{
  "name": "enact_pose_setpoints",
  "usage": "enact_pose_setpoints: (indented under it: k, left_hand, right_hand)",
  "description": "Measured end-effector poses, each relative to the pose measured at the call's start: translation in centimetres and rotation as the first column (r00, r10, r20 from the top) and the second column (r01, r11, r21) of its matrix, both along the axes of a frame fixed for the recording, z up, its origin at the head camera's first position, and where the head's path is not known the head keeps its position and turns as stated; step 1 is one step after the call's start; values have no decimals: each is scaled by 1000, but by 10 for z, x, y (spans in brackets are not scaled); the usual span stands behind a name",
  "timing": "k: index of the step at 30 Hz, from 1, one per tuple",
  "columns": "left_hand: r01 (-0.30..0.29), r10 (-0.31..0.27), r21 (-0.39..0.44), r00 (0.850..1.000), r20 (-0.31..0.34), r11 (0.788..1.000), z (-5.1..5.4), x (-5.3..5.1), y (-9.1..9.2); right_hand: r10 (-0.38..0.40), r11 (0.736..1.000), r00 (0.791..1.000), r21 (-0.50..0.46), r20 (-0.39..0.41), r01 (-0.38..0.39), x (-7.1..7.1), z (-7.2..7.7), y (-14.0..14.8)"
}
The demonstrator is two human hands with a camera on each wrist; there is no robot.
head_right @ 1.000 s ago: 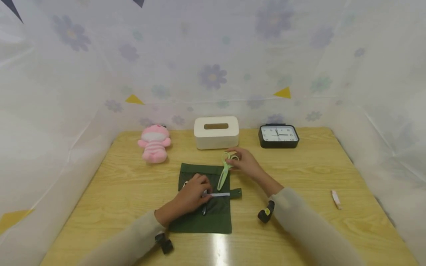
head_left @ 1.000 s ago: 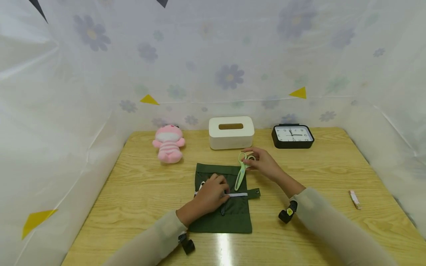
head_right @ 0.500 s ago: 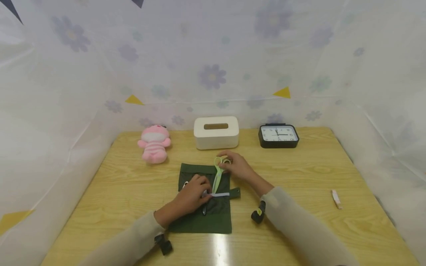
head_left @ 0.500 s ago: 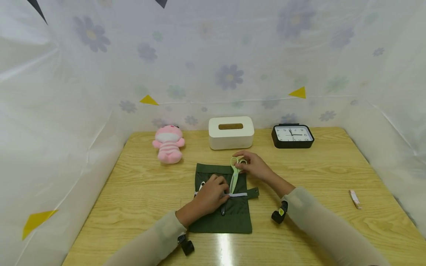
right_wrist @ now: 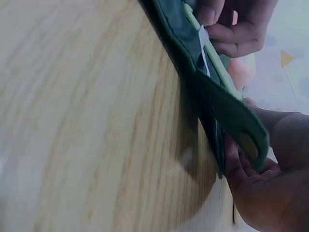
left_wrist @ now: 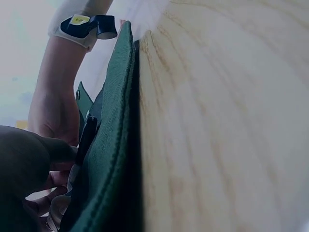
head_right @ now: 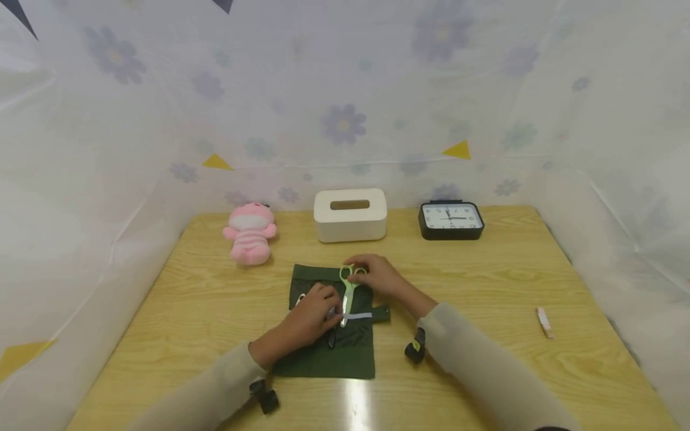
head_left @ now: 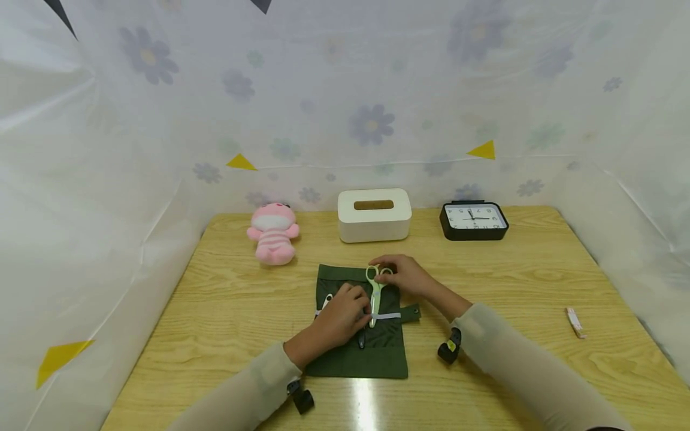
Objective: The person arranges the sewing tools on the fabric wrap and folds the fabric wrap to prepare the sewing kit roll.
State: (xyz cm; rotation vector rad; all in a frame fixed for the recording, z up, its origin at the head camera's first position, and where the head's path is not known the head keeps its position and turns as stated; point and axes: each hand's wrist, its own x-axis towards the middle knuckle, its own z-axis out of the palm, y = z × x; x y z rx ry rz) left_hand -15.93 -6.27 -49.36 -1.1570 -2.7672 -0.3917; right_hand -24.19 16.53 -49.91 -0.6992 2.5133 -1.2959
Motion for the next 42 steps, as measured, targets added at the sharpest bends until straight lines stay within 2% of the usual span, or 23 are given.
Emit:
enact_pose_setpoints:
  k: [3, 10, 20, 27, 38, 42]
  left_hand:
    - [1, -1, 15, 1000, 13, 1000, 0, 0, -1]
    - [-7, 5, 42, 998, 56, 999, 0, 0, -3]
    - [0, -1, 61, 1000, 27, 998, 1, 2, -6]
    - [-18, 16, 53, 999, 36, 998, 2, 2, -5]
    - [-35, 33, 48, 998, 45, 998, 3, 3, -4]
    - [-35, 33, 42, 999, 39, 999, 3, 3, -4]
  right_hand:
    - [20, 999, 999, 38, -30, -19, 5, 2, -3]
    - [53, 994, 998, 96, -43, -49, 15, 3, -10]
    - [148, 979, 988, 148, -55, -138, 21, 2, -10]
    - [143, 979, 989, 147, -25, -138, 21, 2, -10]
    - [191, 973, 979, 144, -65, -181, 19, -1, -7]
    - [182, 977, 982, 119, -45, -175, 21, 2, -6]
